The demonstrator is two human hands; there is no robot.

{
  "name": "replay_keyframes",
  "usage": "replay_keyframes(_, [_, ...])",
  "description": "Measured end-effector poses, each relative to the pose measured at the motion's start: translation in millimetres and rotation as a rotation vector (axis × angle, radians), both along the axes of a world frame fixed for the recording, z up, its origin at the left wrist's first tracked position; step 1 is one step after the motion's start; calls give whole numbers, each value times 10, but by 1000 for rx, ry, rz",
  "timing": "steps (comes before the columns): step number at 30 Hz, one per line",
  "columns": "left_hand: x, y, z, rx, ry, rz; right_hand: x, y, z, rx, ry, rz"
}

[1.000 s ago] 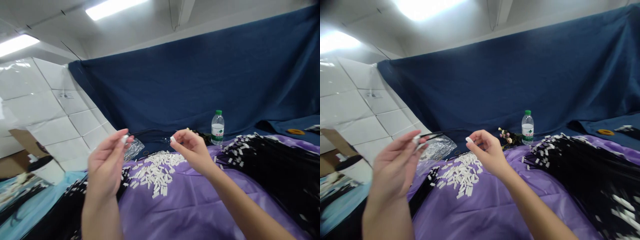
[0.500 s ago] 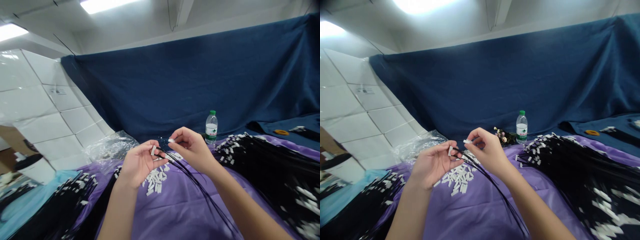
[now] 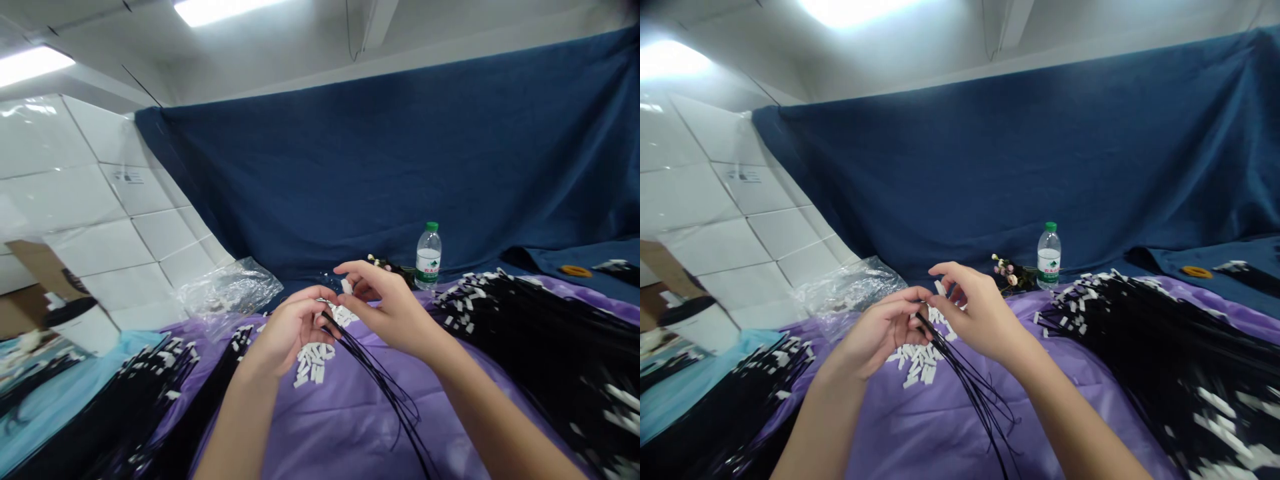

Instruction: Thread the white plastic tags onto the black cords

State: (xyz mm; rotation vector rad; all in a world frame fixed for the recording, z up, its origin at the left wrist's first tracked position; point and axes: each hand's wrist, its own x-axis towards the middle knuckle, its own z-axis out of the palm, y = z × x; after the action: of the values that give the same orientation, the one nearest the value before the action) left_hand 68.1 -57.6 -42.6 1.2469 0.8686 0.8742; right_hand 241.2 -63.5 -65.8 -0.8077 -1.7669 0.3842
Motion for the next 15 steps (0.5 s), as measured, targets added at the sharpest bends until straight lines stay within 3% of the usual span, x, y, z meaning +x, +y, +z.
replay_keyframes(4, [30,13,-28,60,-1,81,-15,66,-60,-121,45,119])
replay_keyframes(10, [78,10,-17,11,-33,142,-74,87,-63,-128,215,132])
replay_keyframes(15, [113,-10,-27,14,-76,88,-214,42,-105,-155,255,59])
